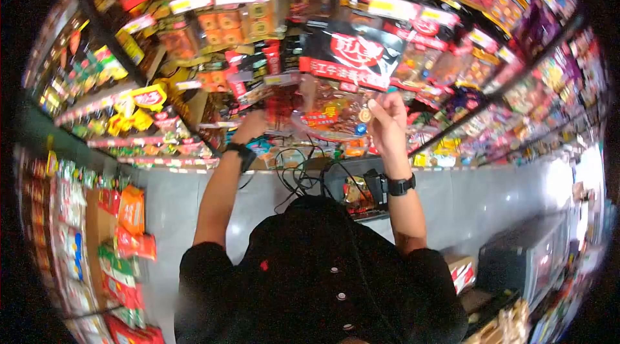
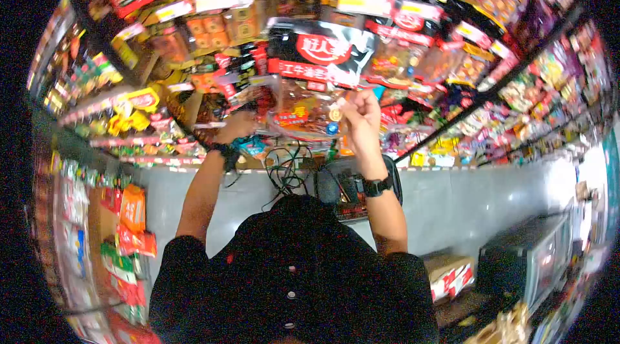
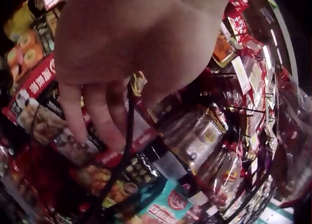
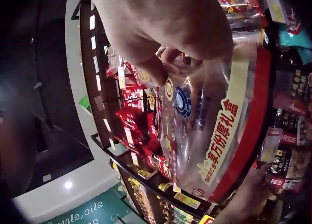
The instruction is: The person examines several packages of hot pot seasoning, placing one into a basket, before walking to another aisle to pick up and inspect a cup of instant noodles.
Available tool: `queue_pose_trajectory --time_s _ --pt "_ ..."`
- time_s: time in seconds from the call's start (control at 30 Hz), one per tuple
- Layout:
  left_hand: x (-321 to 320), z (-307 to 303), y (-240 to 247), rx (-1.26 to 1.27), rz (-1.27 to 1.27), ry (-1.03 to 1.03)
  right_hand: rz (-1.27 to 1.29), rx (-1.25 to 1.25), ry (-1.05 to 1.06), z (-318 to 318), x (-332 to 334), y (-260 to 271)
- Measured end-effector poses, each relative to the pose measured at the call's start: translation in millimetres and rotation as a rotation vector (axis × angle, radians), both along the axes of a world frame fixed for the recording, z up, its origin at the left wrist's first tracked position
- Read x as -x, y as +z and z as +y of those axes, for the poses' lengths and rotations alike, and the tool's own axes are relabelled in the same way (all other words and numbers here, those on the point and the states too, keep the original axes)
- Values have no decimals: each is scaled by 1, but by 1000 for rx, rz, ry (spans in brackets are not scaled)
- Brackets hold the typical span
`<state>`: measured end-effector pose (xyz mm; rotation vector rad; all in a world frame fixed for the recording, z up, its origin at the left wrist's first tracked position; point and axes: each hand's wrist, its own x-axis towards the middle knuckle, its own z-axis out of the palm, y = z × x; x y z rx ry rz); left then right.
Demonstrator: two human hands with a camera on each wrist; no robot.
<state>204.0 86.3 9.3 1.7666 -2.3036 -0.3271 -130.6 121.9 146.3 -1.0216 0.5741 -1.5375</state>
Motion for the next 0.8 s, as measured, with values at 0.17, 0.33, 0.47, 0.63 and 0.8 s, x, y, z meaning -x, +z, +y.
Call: queue_pose_trajectory --time_s 0.17,0.33,0.47,0.63,0.8 --pt "-69 47 -83 -160 12 291 29 -6 -76 6 8 15" --pt "-118 136 -216 -897 136 139 26 9 -80 11 8 4" --pt "-17 159 -56 -610 660 205 135 -42 -56 21 8 -7" --pt "77 157 45 -54 785 -74 379 -95 15 64 -21 -52" --pt "83 185 22 -616 1682 264 508 -6 43 99 -42 -86"
